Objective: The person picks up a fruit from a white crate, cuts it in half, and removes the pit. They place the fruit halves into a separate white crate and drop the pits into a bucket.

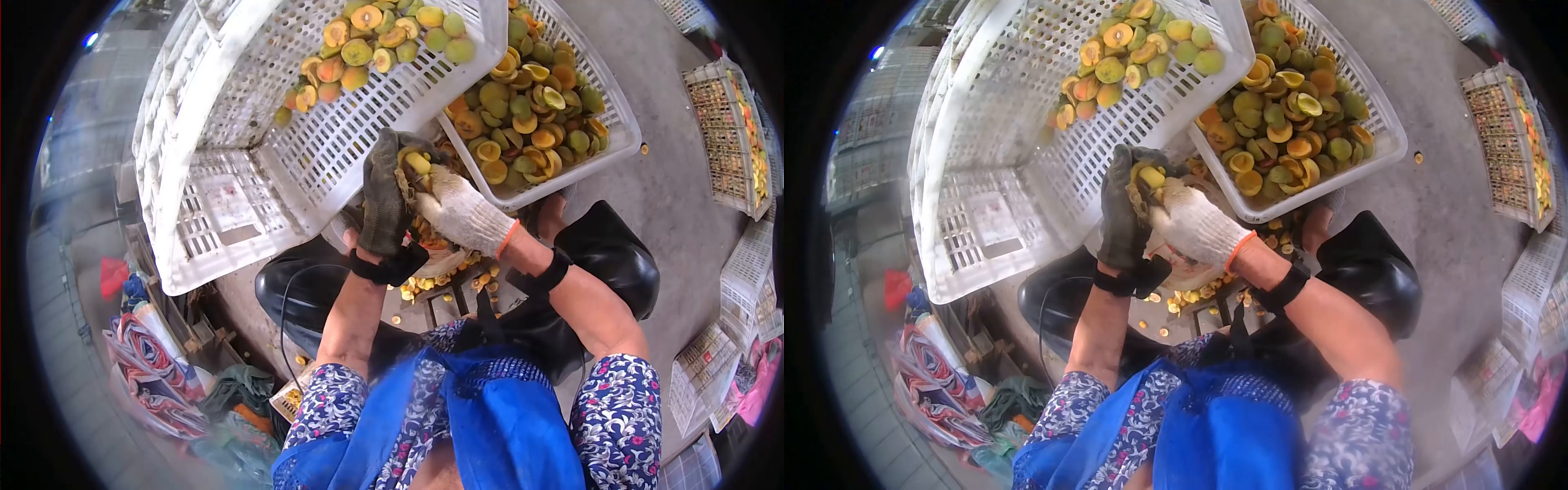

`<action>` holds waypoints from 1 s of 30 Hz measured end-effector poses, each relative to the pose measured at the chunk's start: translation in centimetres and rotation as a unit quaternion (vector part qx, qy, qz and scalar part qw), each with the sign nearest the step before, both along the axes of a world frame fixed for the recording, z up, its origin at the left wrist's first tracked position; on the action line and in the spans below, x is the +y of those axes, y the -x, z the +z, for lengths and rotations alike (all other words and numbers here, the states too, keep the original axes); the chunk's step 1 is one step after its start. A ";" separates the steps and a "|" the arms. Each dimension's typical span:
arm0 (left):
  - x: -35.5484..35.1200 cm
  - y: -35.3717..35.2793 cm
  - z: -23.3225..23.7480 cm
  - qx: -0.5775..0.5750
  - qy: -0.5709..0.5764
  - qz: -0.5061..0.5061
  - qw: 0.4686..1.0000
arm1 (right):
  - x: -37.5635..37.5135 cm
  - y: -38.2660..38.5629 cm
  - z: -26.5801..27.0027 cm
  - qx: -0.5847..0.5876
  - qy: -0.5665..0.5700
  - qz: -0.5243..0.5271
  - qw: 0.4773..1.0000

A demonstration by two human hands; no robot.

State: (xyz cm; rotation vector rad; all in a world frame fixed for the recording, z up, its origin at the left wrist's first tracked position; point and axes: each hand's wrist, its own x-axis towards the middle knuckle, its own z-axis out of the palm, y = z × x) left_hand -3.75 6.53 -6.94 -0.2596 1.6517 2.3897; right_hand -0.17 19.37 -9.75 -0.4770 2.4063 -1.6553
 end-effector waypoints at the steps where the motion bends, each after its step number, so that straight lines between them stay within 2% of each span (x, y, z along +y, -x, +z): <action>1: -0.1 0.1 -0.1 -0.007 -0.009 -0.041 0.999 | 0.1 0.1 -0.1 -0.003 -0.002 0.033 0.999; 3: 0.0 0.0 0.0 -0.013 -0.016 -0.038 0.999 | 0.3 0.4 0.2 0.000 -0.002 0.026 1.000; 4: -0.4 0.2 0.2 -0.006 -0.014 -0.057 0.998 | 0.8 1.0 1.7 -0.151 0.060 0.051 0.985; 5: -0.6 0.4 0.3 0.000 -0.012 -0.075 0.997 | 1.5 1.6 3.4 -0.297 0.120 0.075 0.944; 6: -0.7 0.4 0.2 0.001 -0.059 -0.075 0.995 | 2.1 1.8 5.4 -0.457 0.157 0.074 0.872; 7: -1.0 0.4 -0.1 0.001 -0.059 -0.075 0.995 | 2.0 1.6 5.5 -0.457 0.156 0.074 0.873; 9: -1.4 0.5 -0.3 0.049 -0.113 -0.130 0.984 | 1.7 1.5 5.8 -0.545 0.288 0.081 0.783; 10: -1.0 0.1 0.1 0.041 -0.133 -0.103 0.985 | 1.6 1.3 6.2 -0.504 0.283 0.083 0.812; 11: -1.0 -0.1 0.1 0.043 -0.133 -0.104 0.985 | 1.2 1.0 6.0 -0.502 0.283 0.084 0.813; 13: -1.1 -0.3 -0.3 0.029 -0.243 -0.073 0.967 | 0.3 0.4 4.3 -0.522 0.333 0.082 0.781; 14: -1.0 -0.4 -0.3 0.032 -0.277 -0.060 0.958 | 0.1 0.4 3.3 -0.501 0.345 0.090 0.789; 15: -1.0 -0.4 -0.3 0.034 -0.280 -0.060 0.957 | 0.2 0.5 3.6 -0.499 0.343 0.089 0.791; 17: -1.6 -0.4 -0.6 -0.032 -0.269 0.060 0.961 | 0.4 0.7 4.5 -0.512 0.277 0.112 0.805; 18: -3.2 0.0 -2.8 -0.011 -0.261 0.046 0.964 | 0.7 0.8 5.9 -0.441 0.239 0.124 0.856; 19: -5.7 0.4 -4.7 -0.010 -0.260 0.046 0.964 | 0.6 0.3 4.5 -0.440 0.240 0.124 0.856; 20: -8.2 1.0 -6.3 -0.020 -0.240 0.070 0.968 | 0.4 -0.5 1.7 -0.206 0.120 0.160 0.958; 21: -9.2 1.8 -7.0 -0.029 -0.220 0.092 0.971 | 0.5 -0.9 0.2 0.045 -0.011 0.180 0.983; 22: -8.5 1.7 -5.1 -0.006 -0.100 0.079 0.992 | 0.6 -1.3 1.7 -0.080 -0.211 0.250 0.942; 23: -7.3 2.4 -3.7 -0.008 -0.099 0.075 0.992 | 1.4 -2.0 3.2 -0.129 -0.285 0.277 0.909; 25: -4.3 4.0 -1.0 0.062 0.163 -0.016 0.985 | 1.7 -3.7 0.4 -0.093 -0.336 0.318 0.881; 26: -3.6 5.5 -0.4 0.117 0.218 -0.061 0.967 | 1.6 -3.6 0.7 -0.093 -0.338 0.319 0.881; 28: -2.6 10.1 -0.5 0.150 0.475 -0.126 0.858 | 1.5 -2.8 1.4 -0.087 -0.284 0.185 0.937; 29: -2.7 12.7 -2.5 0.283 0.584 -0.078 0.757 | 1.6 -2.6 1.3 -0.087 -0.284 0.184 0.937; 30: -3.0 14.8 -4.9 0.405 0.667 -0.028 0.625 | 1.7 -2.5 1.2 -0.067 -0.272 0.185 0.942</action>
